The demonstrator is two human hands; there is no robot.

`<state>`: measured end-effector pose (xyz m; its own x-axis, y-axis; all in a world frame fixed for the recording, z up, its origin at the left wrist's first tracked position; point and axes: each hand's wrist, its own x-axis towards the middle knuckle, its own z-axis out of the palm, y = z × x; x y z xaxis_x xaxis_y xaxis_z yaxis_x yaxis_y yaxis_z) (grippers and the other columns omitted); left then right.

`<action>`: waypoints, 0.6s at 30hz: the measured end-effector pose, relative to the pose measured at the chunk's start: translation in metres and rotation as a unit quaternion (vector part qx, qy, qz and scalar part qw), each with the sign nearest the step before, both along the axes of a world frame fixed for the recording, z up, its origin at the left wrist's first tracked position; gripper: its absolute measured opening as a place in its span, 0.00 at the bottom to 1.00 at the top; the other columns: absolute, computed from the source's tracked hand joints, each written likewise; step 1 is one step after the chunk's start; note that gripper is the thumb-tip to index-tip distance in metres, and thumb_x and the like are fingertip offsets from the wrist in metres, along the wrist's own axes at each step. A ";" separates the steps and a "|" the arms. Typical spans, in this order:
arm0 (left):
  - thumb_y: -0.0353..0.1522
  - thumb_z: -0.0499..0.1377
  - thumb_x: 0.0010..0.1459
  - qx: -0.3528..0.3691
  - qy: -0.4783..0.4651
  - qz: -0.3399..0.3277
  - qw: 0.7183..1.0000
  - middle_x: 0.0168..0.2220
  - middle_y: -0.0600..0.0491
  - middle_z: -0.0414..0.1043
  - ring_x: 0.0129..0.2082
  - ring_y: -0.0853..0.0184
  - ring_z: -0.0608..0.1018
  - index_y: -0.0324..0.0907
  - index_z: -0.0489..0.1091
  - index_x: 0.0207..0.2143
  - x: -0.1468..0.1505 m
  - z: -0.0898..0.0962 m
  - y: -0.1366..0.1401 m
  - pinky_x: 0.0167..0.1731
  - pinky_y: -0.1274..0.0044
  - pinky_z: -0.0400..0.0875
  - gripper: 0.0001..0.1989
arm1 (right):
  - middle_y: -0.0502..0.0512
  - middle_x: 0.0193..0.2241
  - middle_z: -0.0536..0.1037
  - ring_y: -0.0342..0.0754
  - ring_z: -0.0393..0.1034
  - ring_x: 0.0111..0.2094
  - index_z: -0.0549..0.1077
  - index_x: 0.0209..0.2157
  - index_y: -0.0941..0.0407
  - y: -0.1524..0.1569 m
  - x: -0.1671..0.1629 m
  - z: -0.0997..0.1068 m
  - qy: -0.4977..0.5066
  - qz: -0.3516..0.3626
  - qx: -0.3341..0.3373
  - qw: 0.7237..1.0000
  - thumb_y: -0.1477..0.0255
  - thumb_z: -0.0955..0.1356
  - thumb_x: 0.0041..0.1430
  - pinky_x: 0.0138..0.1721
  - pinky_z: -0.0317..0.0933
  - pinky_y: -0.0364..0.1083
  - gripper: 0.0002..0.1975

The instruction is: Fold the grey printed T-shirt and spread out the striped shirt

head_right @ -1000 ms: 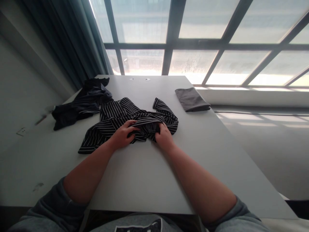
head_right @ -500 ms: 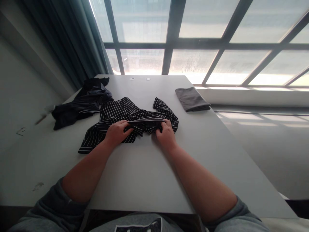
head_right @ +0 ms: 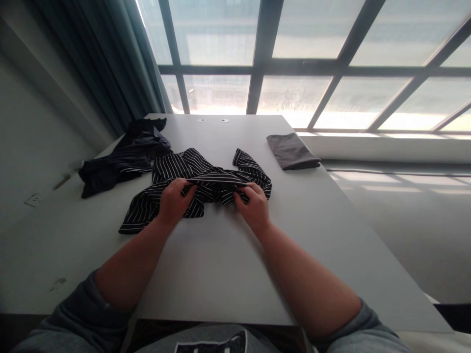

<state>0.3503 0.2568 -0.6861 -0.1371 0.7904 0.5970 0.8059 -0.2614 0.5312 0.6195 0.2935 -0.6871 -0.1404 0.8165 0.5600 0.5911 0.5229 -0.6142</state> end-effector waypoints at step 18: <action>0.42 0.59 0.66 -0.040 -0.142 -0.157 0.976 0.51 0.46 0.73 0.54 0.63 0.75 0.41 0.69 0.39 -0.004 0.000 0.006 0.61 0.67 0.70 0.13 | 0.54 0.37 0.75 0.44 0.68 0.40 0.73 0.35 0.57 0.012 0.005 -0.006 0.083 0.033 -0.069 0.994 0.53 0.69 0.63 0.49 0.65 0.46 0.19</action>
<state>0.3458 0.2630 -0.6863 -0.0312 0.8626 0.5050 0.5094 -0.4210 0.7505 0.6241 0.3052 -0.6928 -0.1106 0.8789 0.4640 0.4424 0.4616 -0.7689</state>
